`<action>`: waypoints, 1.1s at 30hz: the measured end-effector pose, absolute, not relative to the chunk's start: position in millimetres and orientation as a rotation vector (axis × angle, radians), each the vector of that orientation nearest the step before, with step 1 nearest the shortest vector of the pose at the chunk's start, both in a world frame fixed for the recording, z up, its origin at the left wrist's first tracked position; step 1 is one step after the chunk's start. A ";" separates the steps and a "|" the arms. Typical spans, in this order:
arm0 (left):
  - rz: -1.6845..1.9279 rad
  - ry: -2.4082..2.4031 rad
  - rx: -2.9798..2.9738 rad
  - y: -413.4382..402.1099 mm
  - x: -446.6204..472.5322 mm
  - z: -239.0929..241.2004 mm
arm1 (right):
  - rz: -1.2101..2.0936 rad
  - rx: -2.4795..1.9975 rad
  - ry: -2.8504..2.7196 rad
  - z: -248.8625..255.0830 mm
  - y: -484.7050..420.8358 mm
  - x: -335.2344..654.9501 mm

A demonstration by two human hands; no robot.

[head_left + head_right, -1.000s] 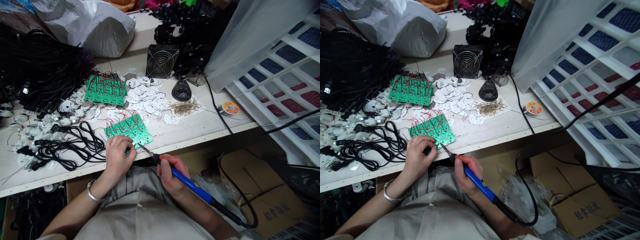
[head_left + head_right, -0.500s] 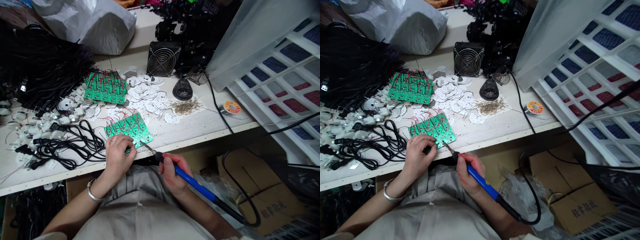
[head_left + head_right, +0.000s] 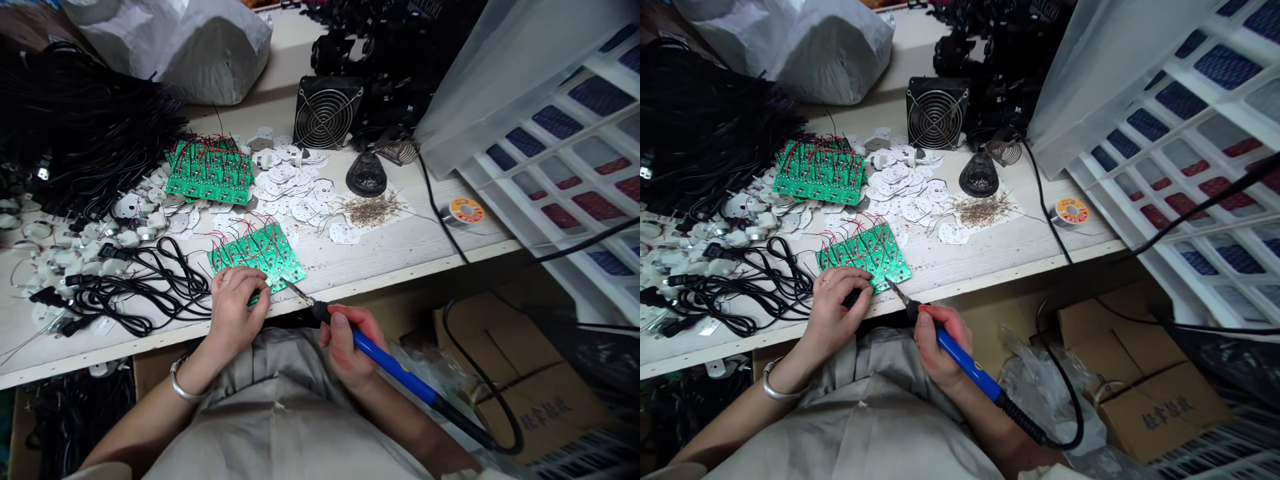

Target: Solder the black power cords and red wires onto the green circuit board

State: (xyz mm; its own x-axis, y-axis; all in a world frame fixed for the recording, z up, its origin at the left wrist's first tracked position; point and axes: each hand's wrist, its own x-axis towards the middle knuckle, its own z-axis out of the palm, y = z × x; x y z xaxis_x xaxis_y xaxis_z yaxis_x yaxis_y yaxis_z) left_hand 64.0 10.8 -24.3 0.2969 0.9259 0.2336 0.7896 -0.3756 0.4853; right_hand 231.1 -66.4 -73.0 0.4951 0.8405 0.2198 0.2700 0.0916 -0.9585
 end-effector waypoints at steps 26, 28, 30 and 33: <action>0.642 1.484 2.566 11.5 68.2 -25.2 | 0.515 -1.565 -1.074 -72.1 -70.6 231.7; 0.634 1.499 2.582 11.5 69.6 -24.7 | 0.535 -1.563 -1.066 -73.0 -70.3 230.8; 0.627 1.512 2.589 11.5 70.8 -24.3 | 0.562 -1.559 -1.072 -73.4 -70.3 230.2; 0.646 1.538 2.580 11.0 72.7 -24.7 | 0.579 -1.549 -1.105 -70.6 -70.5 230.0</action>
State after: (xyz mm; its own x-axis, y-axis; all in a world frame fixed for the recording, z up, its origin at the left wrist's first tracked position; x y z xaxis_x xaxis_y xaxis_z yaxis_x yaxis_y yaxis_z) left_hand 72.7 11.0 -24.7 0.4111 0.8542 0.3184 0.8253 -0.4971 0.2680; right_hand 230.0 -70.5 -70.6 0.4465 0.8746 0.1889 0.3423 0.0281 -0.9392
